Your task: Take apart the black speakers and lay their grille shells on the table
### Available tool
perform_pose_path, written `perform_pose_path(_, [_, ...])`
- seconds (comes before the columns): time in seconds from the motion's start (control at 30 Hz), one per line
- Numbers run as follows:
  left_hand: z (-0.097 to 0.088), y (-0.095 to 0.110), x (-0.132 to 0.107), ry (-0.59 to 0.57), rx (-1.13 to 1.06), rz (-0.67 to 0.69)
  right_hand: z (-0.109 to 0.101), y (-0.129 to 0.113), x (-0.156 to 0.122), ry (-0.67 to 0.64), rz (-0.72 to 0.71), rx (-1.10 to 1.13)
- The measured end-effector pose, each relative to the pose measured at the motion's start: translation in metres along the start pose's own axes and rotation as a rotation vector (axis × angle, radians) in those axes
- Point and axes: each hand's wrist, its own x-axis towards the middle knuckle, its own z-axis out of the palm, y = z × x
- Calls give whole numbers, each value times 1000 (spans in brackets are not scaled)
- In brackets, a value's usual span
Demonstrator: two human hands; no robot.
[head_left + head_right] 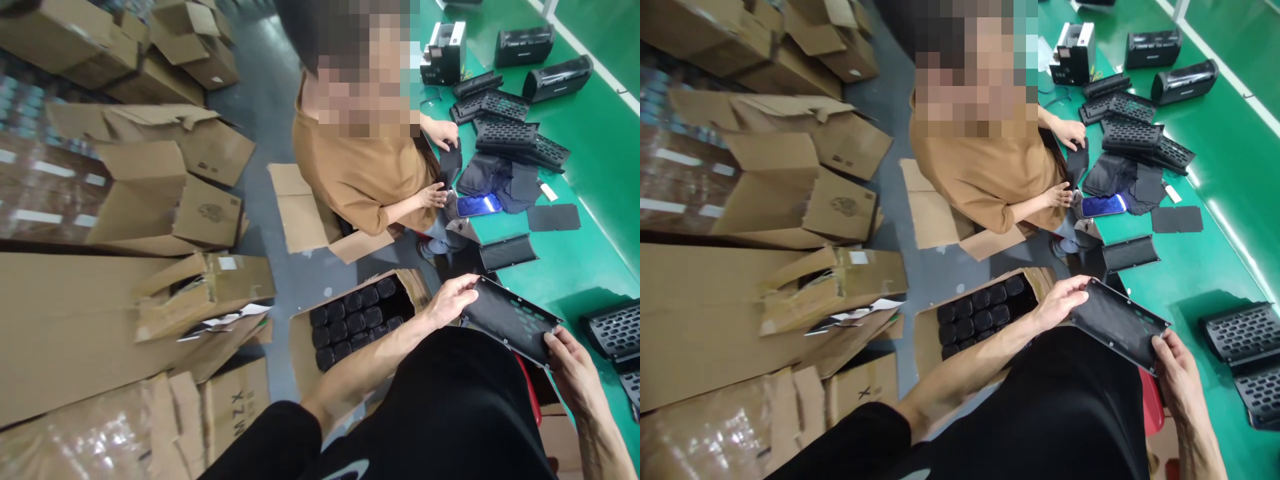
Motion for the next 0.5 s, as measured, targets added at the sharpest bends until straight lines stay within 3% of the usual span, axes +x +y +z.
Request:
perform_pose_path(0.2, [-6,-1,-9,40,-31,33,5,-1,-1,-47,-36,-68])
perform_pose_path(0.4, [-13,-3,-23,74,-28,53,-7,2,11,-110,-47,-217])
perform_pose_path(0.5, [-17,-8,-28,90,-68,62,-14,7,21,-111,-118,-291])
